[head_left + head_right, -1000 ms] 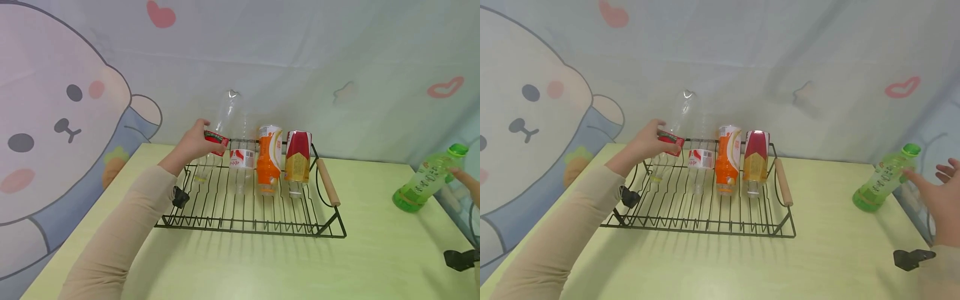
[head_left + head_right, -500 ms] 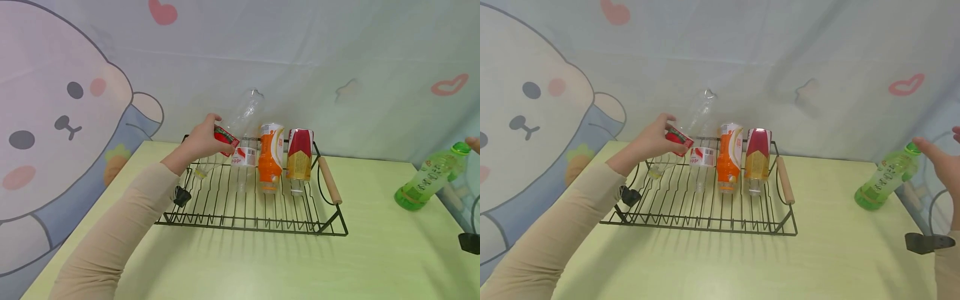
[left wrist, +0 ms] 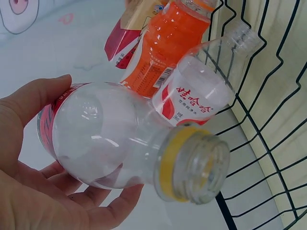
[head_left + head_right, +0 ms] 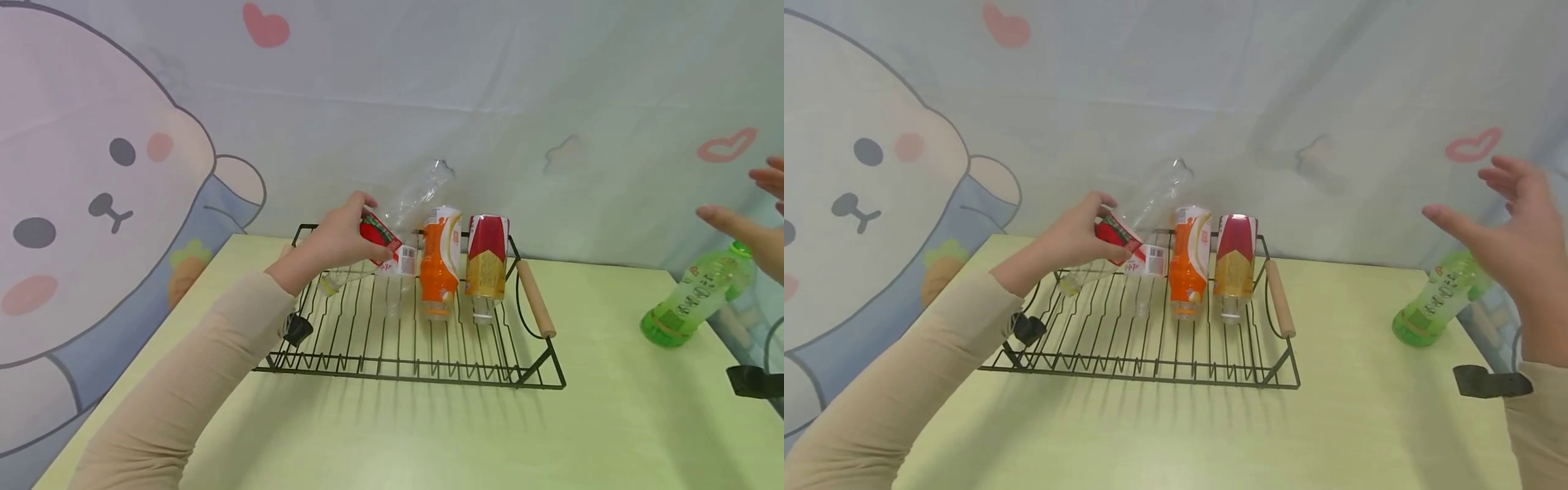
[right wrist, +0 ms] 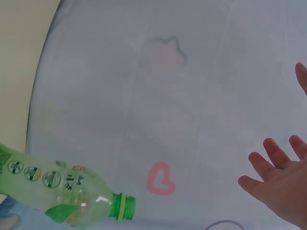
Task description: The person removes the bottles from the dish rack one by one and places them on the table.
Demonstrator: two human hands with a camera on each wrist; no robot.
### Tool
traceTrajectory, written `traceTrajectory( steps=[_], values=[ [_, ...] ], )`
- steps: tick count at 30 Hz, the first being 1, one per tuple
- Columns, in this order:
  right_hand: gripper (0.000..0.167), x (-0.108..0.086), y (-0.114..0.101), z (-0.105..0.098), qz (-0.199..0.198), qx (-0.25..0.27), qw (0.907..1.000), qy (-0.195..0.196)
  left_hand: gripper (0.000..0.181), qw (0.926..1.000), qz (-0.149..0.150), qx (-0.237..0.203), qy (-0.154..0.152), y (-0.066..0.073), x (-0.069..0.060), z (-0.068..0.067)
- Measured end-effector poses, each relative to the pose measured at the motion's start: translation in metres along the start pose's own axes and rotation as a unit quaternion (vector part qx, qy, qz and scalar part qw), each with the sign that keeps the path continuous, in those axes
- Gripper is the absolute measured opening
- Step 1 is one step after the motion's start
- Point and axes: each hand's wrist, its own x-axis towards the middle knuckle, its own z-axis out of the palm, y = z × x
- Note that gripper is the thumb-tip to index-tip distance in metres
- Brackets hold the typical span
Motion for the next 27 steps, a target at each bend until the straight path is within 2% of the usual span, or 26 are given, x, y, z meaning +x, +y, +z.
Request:
traceTrajectory(
  steps=[5, 11, 19, 27],
  values=[
    [0.079, -0.006, -0.018, 0.006, -0.060, 0.032, 0.9961, -0.056, 0.075, 0.9995, 0.029, -0.009, -0.009, 0.005, -0.003, 0.006],
    [0.086, -0.011, -0.039, 0.011, -0.089, 0.035, 0.9868, -0.131, 0.077, 0.9980, 0.057, -0.005, -0.025, 0.008, -0.005, 0.016],
    [0.085, -0.019, -0.062, 0.014, -0.137, 0.040, 0.9765, -0.161, 0.075, 0.9965, 0.071, -0.004, -0.045, 0.017, -0.008, 0.025],
    [0.088, -0.025, -0.083, 0.022, -0.155, 0.042, 0.9663, -0.201, 0.071, 0.9935, 0.095, -0.011, -0.061, 0.023, -0.009, 0.031]
  ],
)
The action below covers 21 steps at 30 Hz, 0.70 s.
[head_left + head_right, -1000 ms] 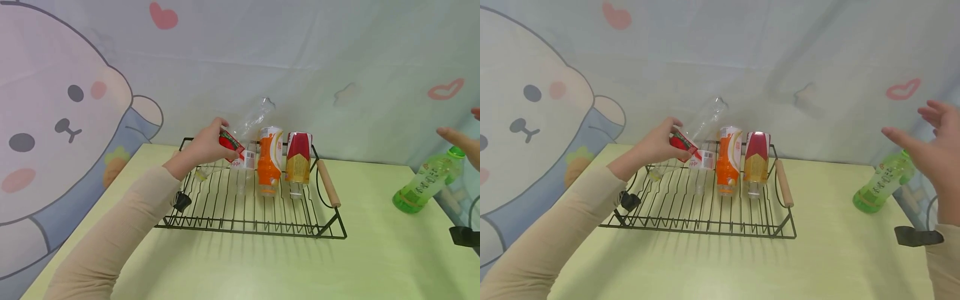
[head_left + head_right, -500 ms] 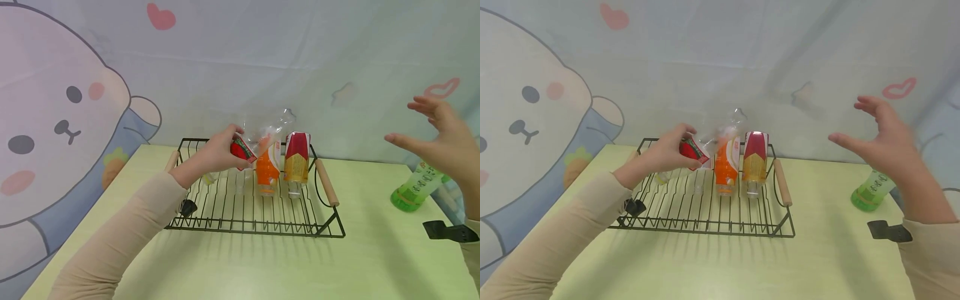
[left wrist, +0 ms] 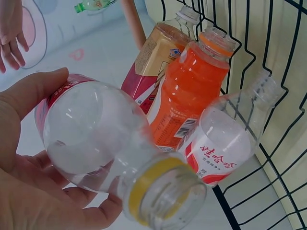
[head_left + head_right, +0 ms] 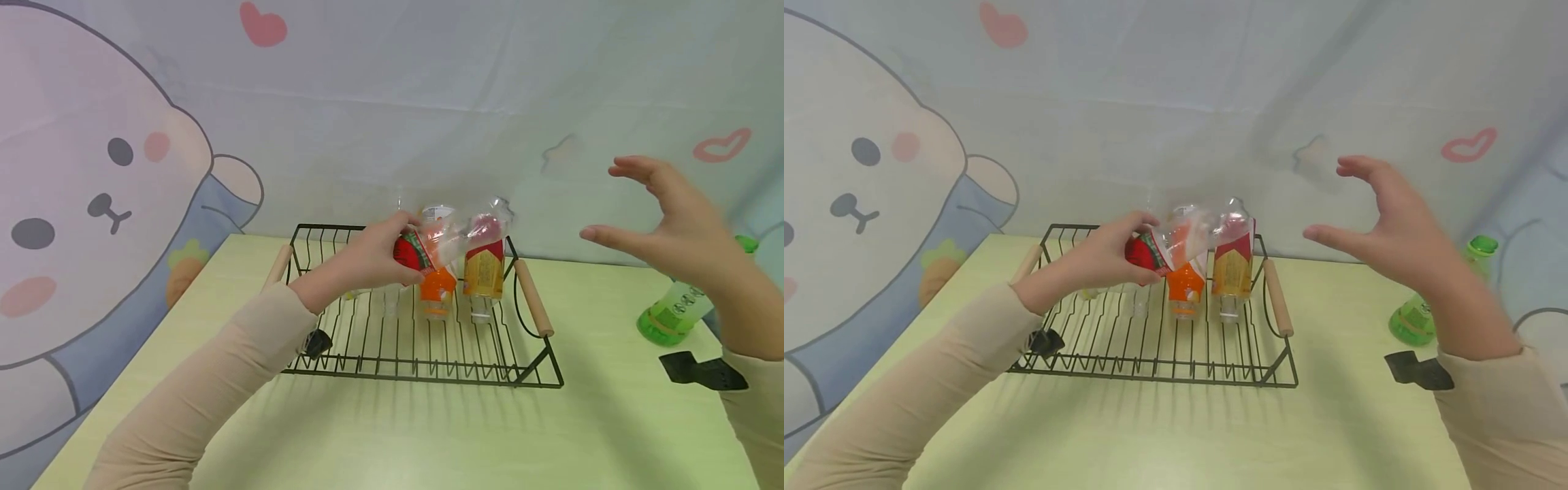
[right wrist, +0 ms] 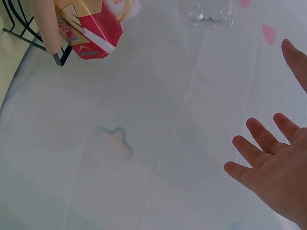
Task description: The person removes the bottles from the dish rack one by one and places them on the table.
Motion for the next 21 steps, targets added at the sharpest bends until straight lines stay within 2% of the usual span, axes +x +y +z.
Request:
traceTrajectory(
  steps=[8, 12, 21],
  values=[
    [0.086, 0.003, -0.018, 0.013, -0.054, 0.008, 0.9978, -0.037, 0.068, 0.9999, 0.009, -0.006, -0.007, 0.005, 0.000, 0.008],
    [0.086, 0.004, -0.027, 0.019, -0.065, 0.011, 0.9965, -0.052, 0.064, 0.9996, 0.027, -0.004, -0.010, 0.005, 0.003, 0.013],
    [0.084, 0.007, -0.044, 0.034, -0.090, 0.019, 0.9922, -0.084, 0.069, 0.9990, 0.037, 0.015, -0.020, 0.011, 0.004, 0.018]
  ],
)
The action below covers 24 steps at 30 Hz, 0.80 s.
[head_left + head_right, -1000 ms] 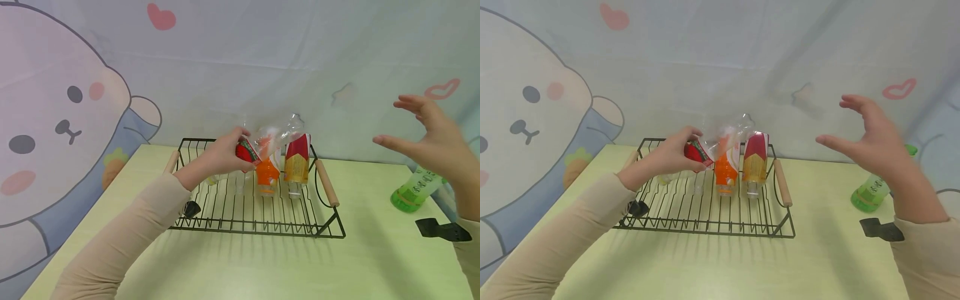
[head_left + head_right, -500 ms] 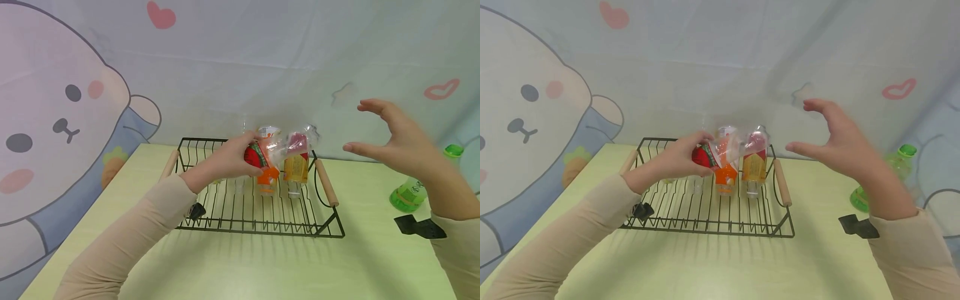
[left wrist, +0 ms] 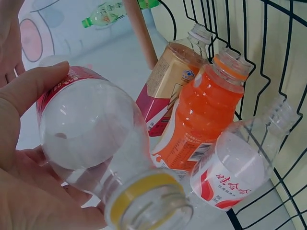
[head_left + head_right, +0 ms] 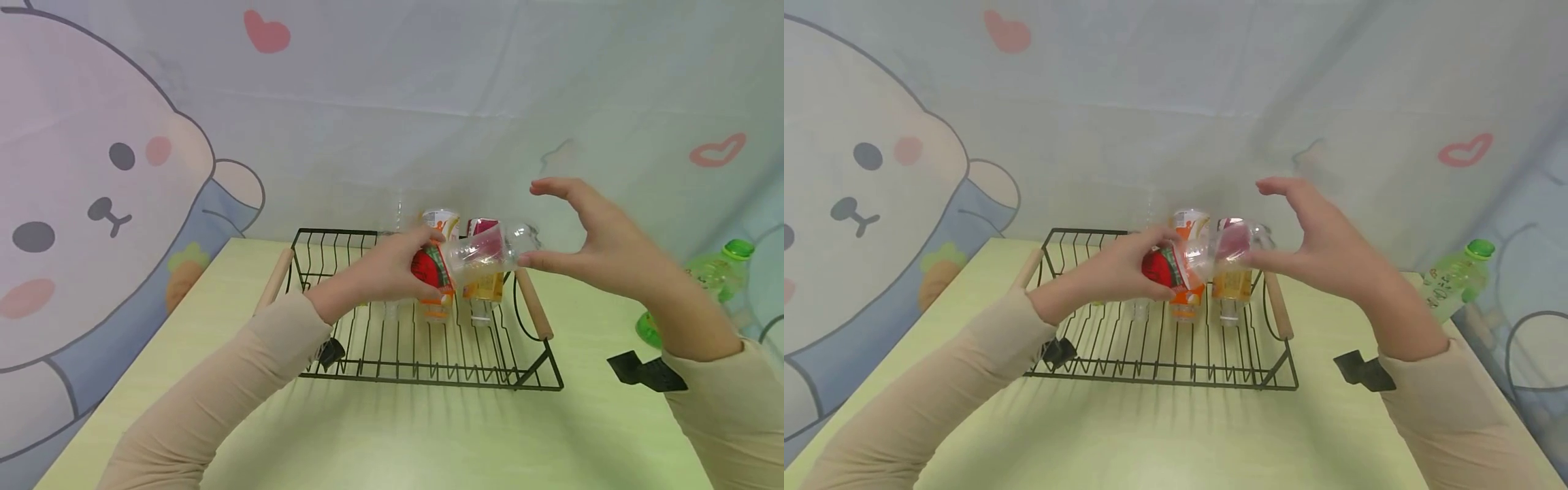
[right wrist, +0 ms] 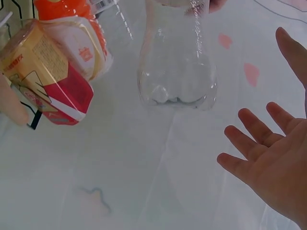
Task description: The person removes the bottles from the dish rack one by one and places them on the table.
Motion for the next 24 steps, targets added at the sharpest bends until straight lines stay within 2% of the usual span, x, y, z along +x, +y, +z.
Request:
traceTrajectory(
  steps=[9, 17, 24],
  values=[
    [0.080, 0.002, -0.008, 0.017, -0.001, 0.023, 0.9987, -0.046, 0.071, 0.9997, -0.001, 0.014, -0.018, 0.006, -0.003, 0.005],
    [0.080, 0.006, -0.004, 0.030, -0.006, 0.015, 0.9968, -0.078, 0.069, 0.9990, 0.015, 0.021, -0.038, 0.008, -0.003, 0.007],
    [0.080, 0.007, 0.003, 0.039, -0.027, 0.007, 0.9944, -0.102, 0.063, 0.9975, 0.028, 0.041, -0.050, 0.010, -0.004, 0.010]
  ],
)
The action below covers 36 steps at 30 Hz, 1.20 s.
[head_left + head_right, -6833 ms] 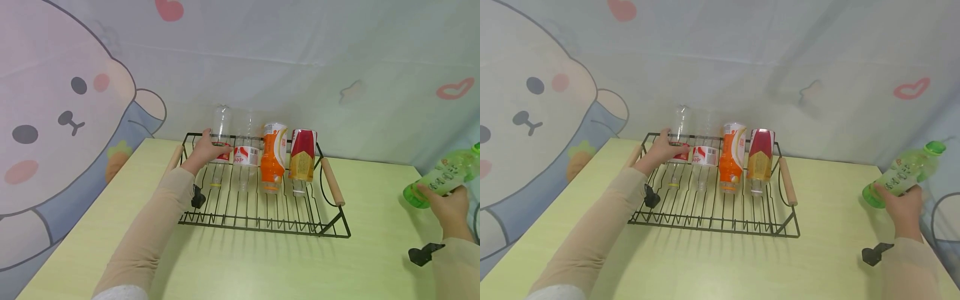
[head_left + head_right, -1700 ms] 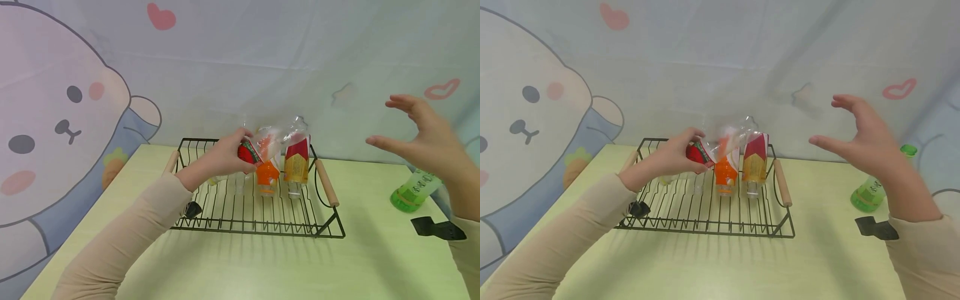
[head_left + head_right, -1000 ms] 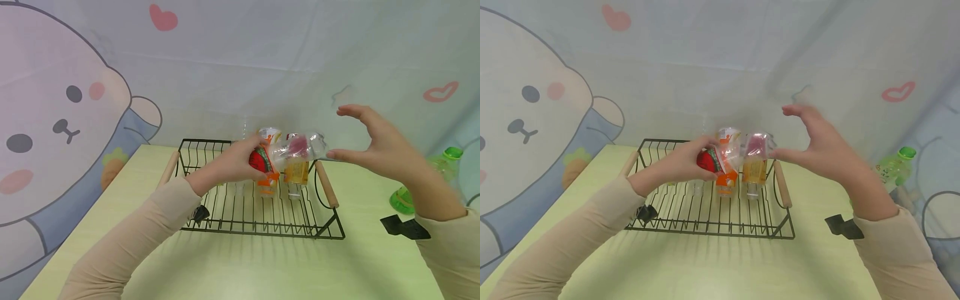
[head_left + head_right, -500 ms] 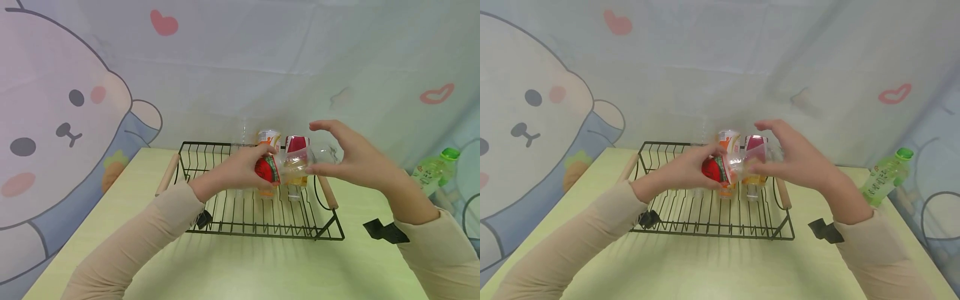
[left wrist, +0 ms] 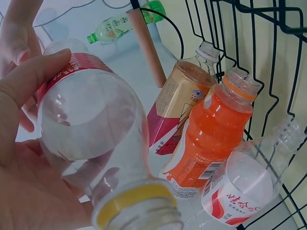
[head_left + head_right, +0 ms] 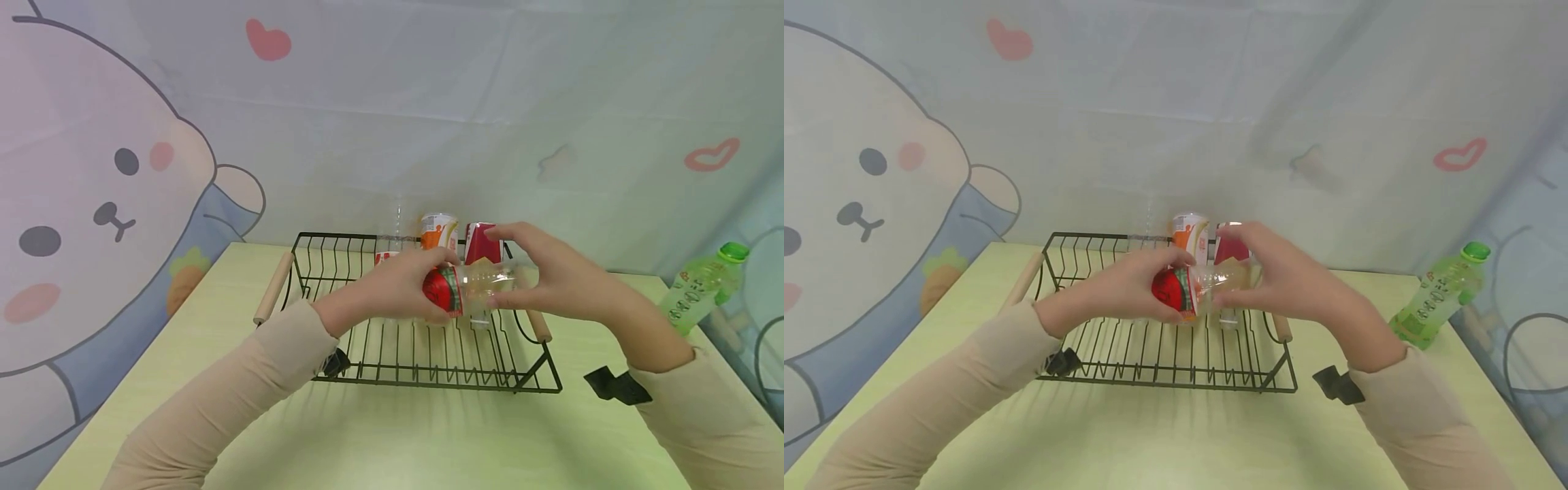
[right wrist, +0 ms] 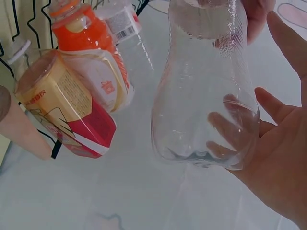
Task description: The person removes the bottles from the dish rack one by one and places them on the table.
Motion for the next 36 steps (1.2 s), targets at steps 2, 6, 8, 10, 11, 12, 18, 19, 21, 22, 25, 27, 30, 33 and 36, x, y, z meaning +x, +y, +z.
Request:
traceTrajectory(
  steps=[2, 6, 8, 10, 11, 12, 18, 19, 21, 22, 25, 27, 30, 33, 36],
  values=[
    [0.081, 0.000, 0.002, 0.002, -0.002, -0.002, 0.9999, -0.011, 0.064, 1.0000, 0.000, 0.009, -0.002, 0.000, 0.000, 0.001],
    [0.084, 0.000, 0.004, 0.006, 0.008, 0.006, 0.9993, -0.036, 0.067, 0.9994, -0.002, 0.034, -0.006, 0.001, 0.000, 0.003],
    [0.085, 0.000, 0.004, 0.008, 0.014, 0.012, 0.9988, -0.046, 0.067, 0.9991, -0.003, 0.041, -0.007, 0.002, 0.000, 0.004],
    [0.085, -0.001, 0.004, 0.010, 0.019, 0.012, 0.9984, -0.052, 0.066, 0.9989, -0.006, 0.046, -0.009, 0.003, -0.001, 0.005],
    [0.084, -0.001, 0.004, 0.012, 0.020, 0.011, 0.9983, -0.054, 0.066, 0.9988, -0.007, 0.046, -0.011, 0.004, -0.001, 0.005],
    [0.083, -0.001, 0.004, 0.013, 0.021, 0.010, 0.9982, -0.056, 0.065, 0.9987, -0.009, 0.047, -0.013, 0.004, -0.001, 0.005],
    [0.077, -0.002, 0.007, 0.020, 0.020, 0.009, 0.9975, -0.067, 0.063, 0.9986, -0.011, 0.048, -0.018, 0.004, -0.001, 0.007],
    [0.077, -0.002, 0.007, 0.021, 0.020, 0.006, 0.9974, -0.069, 0.062, 0.9987, -0.010, 0.046, -0.018, 0.004, -0.001, 0.007],
    [0.077, -0.003, 0.008, 0.022, 0.021, 0.000, 0.9970, -0.074, 0.061, 0.9990, -0.009, 0.040, -0.020, 0.004, -0.001, 0.008],
    [0.078, -0.003, 0.008, 0.023, 0.022, -0.004, 0.9968, -0.076, 0.060, 0.9990, -0.008, 0.039, -0.020, 0.004, -0.001, 0.008],
    [0.078, -0.003, 0.008, 0.024, 0.026, -0.012, 0.9963, -0.081, 0.061, 0.9992, -0.005, 0.035, -0.022, 0.004, 0.000, 0.009],
    [0.077, -0.004, 0.008, 0.024, 0.023, -0.013, 0.9963, -0.081, 0.061, 0.9992, -0.004, 0.032, -0.022, 0.004, 0.001, 0.010],
    [0.074, -0.005, 0.008, 0.023, 0.012, -0.012, 0.9966, -0.080, 0.059, 0.9991, -0.006, 0.036, -0.022, 0.003, 0.001, 0.011],
    [0.071, -0.005, 0.008, 0.023, 0.002, -0.011, 0.9968, -0.079, 0.057, 0.9990, -0.004, 0.040, -0.021, 0.002, 0.002, 0.012],
    [0.069, -0.005, 0.010, 0.024, -0.002, -0.015, 0.9968, -0.079, 0.056, 0.9988, -0.001, 0.044, -0.020, 0.001, 0.002, 0.013]
  ],
)
